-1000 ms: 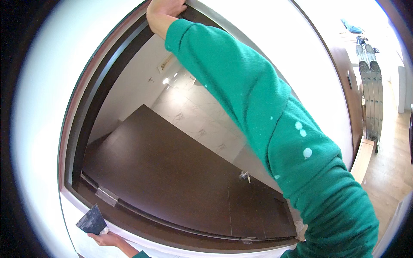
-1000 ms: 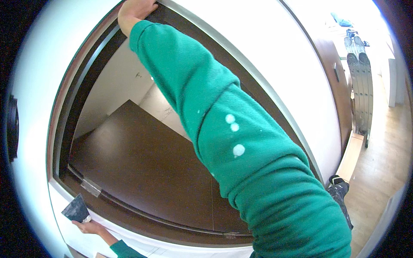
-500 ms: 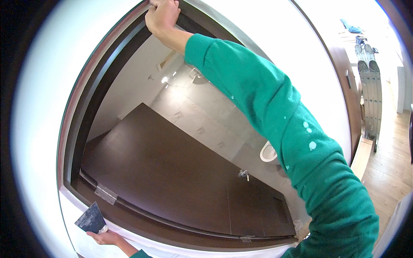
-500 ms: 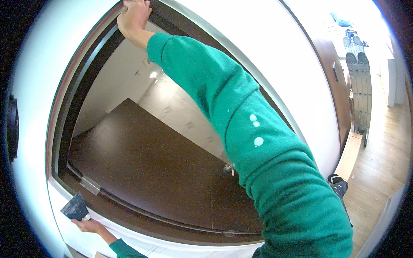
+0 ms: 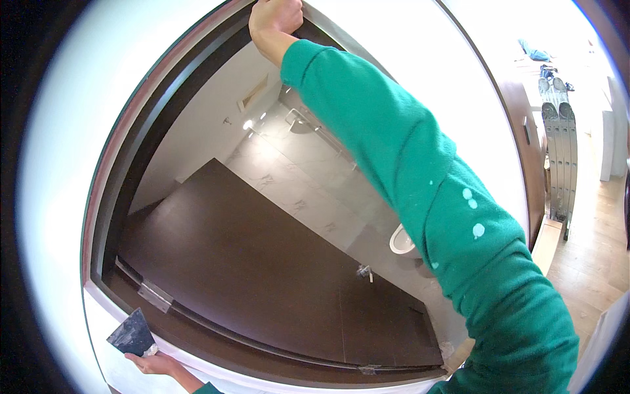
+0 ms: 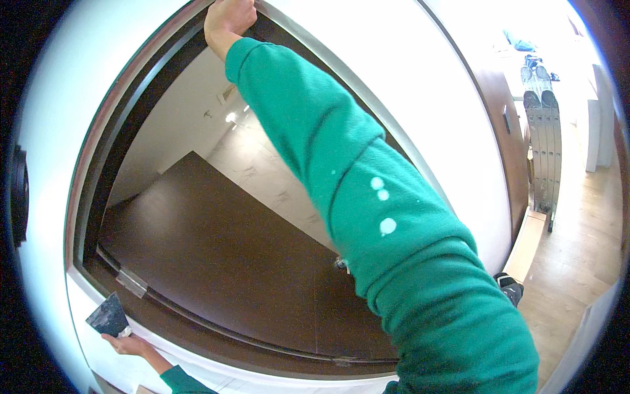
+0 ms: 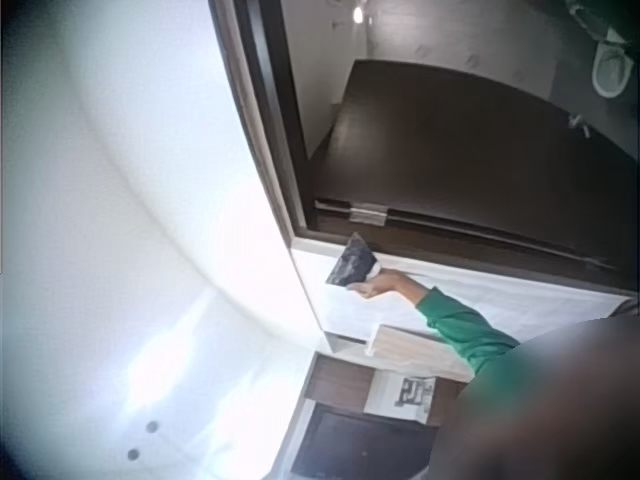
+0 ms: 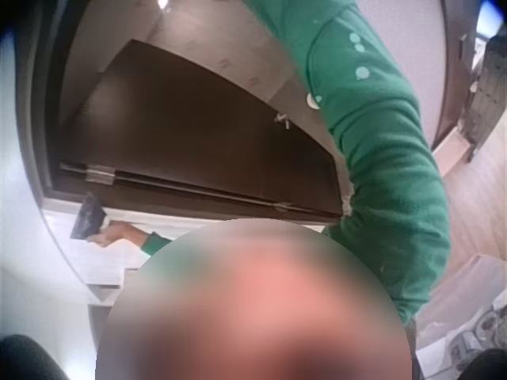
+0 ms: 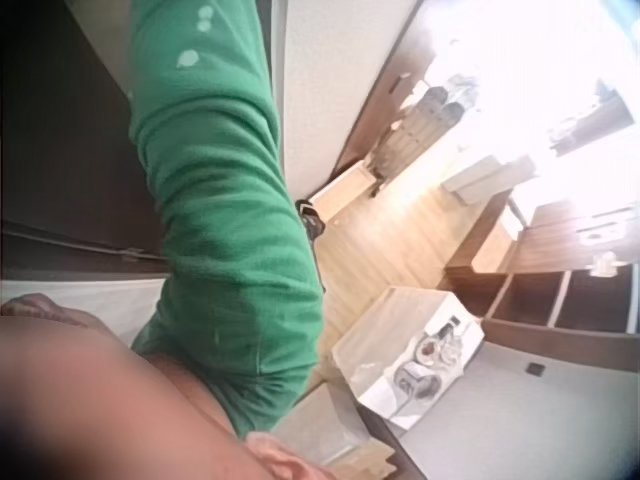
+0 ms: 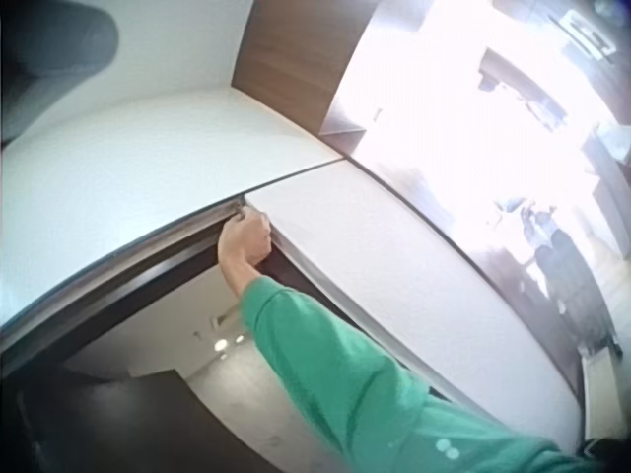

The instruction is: The person applies a bead of sealant along the top edge of a bathroom door frame using a caulking gun and a small scraper. They repeatedly scrape and smooth the bead to even it out.

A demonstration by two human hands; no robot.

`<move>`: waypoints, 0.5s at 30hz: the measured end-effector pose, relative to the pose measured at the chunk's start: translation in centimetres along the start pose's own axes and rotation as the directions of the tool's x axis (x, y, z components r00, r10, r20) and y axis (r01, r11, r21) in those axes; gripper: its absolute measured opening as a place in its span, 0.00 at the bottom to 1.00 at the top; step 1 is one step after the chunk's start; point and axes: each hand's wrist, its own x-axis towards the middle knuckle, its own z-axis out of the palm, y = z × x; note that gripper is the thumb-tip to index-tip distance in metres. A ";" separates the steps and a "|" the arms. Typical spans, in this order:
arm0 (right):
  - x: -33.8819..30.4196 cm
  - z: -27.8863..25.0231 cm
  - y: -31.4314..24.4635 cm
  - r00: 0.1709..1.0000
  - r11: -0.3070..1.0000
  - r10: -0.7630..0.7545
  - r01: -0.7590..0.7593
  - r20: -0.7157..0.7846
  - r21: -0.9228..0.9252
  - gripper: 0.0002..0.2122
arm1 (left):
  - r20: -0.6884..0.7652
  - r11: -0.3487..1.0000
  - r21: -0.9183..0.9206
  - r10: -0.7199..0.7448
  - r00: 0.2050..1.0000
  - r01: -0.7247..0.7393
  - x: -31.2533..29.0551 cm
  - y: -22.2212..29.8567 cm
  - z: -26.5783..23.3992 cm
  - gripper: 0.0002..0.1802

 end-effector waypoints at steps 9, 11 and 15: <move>-0.3 1.3 -0.2 0.975 0.928 0.056 -0.130 0.213 0.348 0.11 | -0.026 0.999 0.035 -0.004 1.000 0.005 -0.2 0.3 0.2 0.38; -0.1 0.4 -0.2 0.927 0.921 0.024 -0.167 0.375 0.353 0.12 | -0.013 0.998 -0.062 -0.029 0.999 0.028 0.2 -0.5 -0.1 0.39; 1.1 -3.2 2.7 0.753 0.801 -0.161 -0.278 0.638 0.530 0.14 | 0.064 0.977 0.119 0.168 0.984 -0.175 2.9 -3.3 -1.9 0.36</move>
